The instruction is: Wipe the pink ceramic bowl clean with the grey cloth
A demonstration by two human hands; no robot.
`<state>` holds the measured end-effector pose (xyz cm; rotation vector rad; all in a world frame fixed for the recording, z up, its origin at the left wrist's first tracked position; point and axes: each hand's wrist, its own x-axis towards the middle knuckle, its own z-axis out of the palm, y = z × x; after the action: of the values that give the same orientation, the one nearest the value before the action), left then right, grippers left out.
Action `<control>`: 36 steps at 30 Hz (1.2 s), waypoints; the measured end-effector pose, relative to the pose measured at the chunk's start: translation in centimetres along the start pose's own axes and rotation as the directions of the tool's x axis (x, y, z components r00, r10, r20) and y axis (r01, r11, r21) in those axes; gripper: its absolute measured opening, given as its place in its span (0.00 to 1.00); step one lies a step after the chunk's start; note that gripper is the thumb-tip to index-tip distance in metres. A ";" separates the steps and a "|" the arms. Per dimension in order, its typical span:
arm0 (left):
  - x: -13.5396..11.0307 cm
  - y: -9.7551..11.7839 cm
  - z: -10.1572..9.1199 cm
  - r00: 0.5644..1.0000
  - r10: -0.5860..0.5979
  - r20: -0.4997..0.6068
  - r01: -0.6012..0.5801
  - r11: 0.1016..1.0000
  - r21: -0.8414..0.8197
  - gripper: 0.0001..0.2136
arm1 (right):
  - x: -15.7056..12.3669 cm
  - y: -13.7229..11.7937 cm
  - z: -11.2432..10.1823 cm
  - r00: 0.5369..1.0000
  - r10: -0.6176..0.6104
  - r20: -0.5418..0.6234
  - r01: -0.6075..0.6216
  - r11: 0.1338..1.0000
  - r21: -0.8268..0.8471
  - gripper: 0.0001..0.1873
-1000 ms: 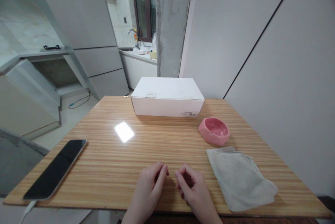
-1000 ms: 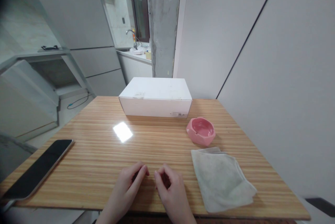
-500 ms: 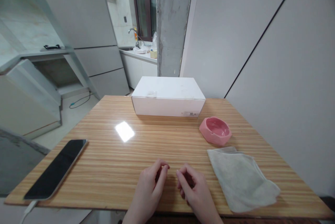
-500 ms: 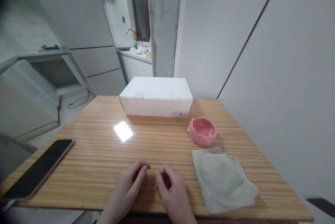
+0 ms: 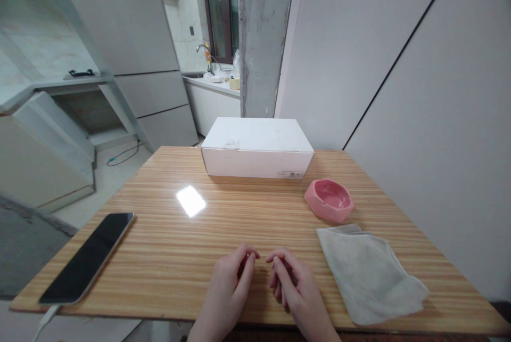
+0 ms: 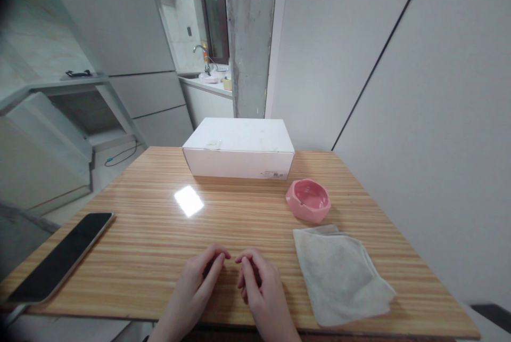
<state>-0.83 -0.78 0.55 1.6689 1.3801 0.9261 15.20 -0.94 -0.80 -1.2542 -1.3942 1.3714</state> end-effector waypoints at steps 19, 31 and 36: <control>-0.1 0.0 -0.2 1.000 -0.002 0.008 0.002 1.000 0.008 0.14 | 0.0 -0.2 0.0 1.000 -0.002 0.011 0.003 0.997 -0.077 0.20; -0.1 0.4 -0.2 1.000 -0.003 0.003 0.003 1.000 0.004 0.14 | 0.0 -0.5 0.1 1.000 -0.018 0.000 0.018 0.998 -0.056 0.20; -0.1 0.3 -0.2 1.000 -0.003 -0.002 0.003 1.000 -0.004 0.13 | -0.1 -0.5 0.1 1.000 -0.014 0.008 0.015 0.999 -0.052 0.20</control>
<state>-0.90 -0.94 0.92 1.6626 1.3808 0.9288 15.08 -1.00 -0.29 -1.2711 -1.4496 1.3394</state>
